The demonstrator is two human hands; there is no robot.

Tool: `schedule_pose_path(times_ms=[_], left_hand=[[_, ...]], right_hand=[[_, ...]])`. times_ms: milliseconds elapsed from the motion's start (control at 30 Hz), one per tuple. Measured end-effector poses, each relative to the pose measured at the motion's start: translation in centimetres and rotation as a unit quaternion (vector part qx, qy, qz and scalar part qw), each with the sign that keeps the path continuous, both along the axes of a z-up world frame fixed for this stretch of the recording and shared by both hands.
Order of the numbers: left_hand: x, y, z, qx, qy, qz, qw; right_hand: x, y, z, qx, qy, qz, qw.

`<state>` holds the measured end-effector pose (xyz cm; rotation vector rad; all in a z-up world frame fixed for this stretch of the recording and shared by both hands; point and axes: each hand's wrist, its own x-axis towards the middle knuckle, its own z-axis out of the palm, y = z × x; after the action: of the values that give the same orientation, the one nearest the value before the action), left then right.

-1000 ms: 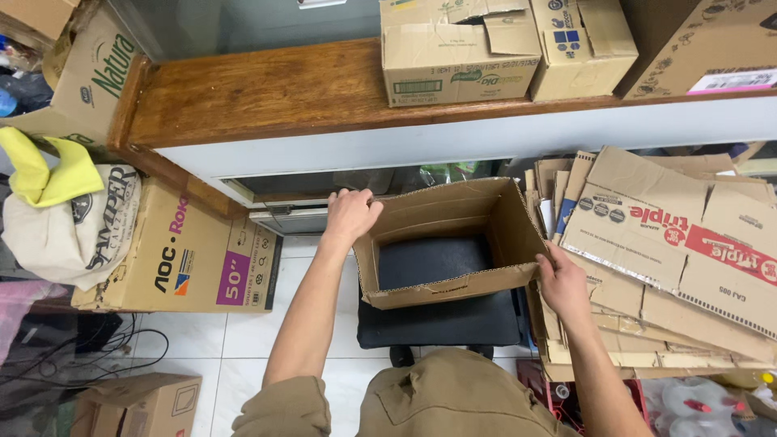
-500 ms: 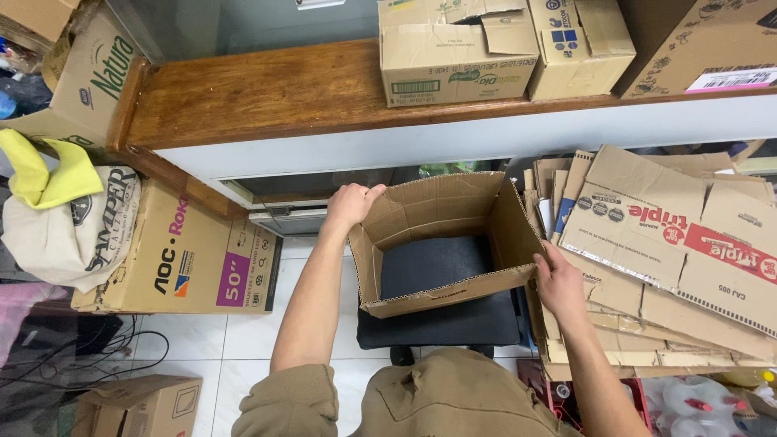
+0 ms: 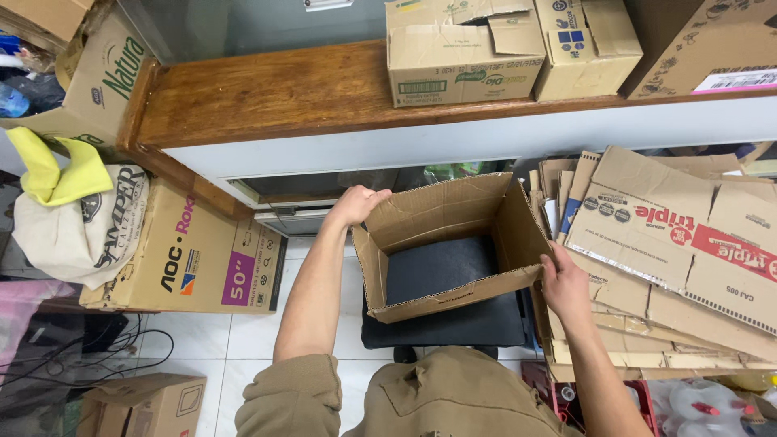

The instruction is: The person picks up flat cardboard boxes and folds them into three-dimensional shapes, then places the folded boxes into a larger container or onto a stack.

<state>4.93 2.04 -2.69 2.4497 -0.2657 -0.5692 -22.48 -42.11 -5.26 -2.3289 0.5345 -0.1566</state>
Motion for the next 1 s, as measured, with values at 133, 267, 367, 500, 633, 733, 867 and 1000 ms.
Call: schedule_pose_path(times_ms=[133,267,367,500,633,733,867,1000], left_hand=[[-2.3,-1.7,4.9,0.035,-0.030,0.005,0.999],[-4.8,-2.8,6.7,0.138,-0.167,0.001,0.976],[-10.6,-5.1,10.5,0.104,-0.282,0.009,0.954],[-19.1,-7.5,10.0,-0.046,-0.288,-0.123,0.949],[-20.0,-7.0,6.7,0.063,-0.107,-0.151,0.981],[-18.6,-6.8,2.0,0.158,-0.106,-0.085,0.978],[-17.9,-8.0,-2.6,0.226,-0.157,-0.005,0.961],[-18.7,-9.3,-2.1,0.227,-0.165,0.013,0.960]], right_hand=[[-0.7,0.9,1.7,0.001,0.009,-0.004,1.000],[-0.5,2.0,2.8,0.017,0.029,-0.017,0.999],[-0.7,2.8,3.9,0.020,0.030,-0.032,0.999],[-0.9,3.7,5.7,0.019,0.034,-0.045,0.998],[-0.6,2.9,4.4,0.023,0.028,-0.032,0.999],[-0.6,2.5,3.2,0.021,0.029,-0.019,0.999],[-0.8,2.7,3.4,0.019,0.034,-0.009,0.999],[-1.3,3.6,6.3,0.087,0.036,0.008,0.996]])
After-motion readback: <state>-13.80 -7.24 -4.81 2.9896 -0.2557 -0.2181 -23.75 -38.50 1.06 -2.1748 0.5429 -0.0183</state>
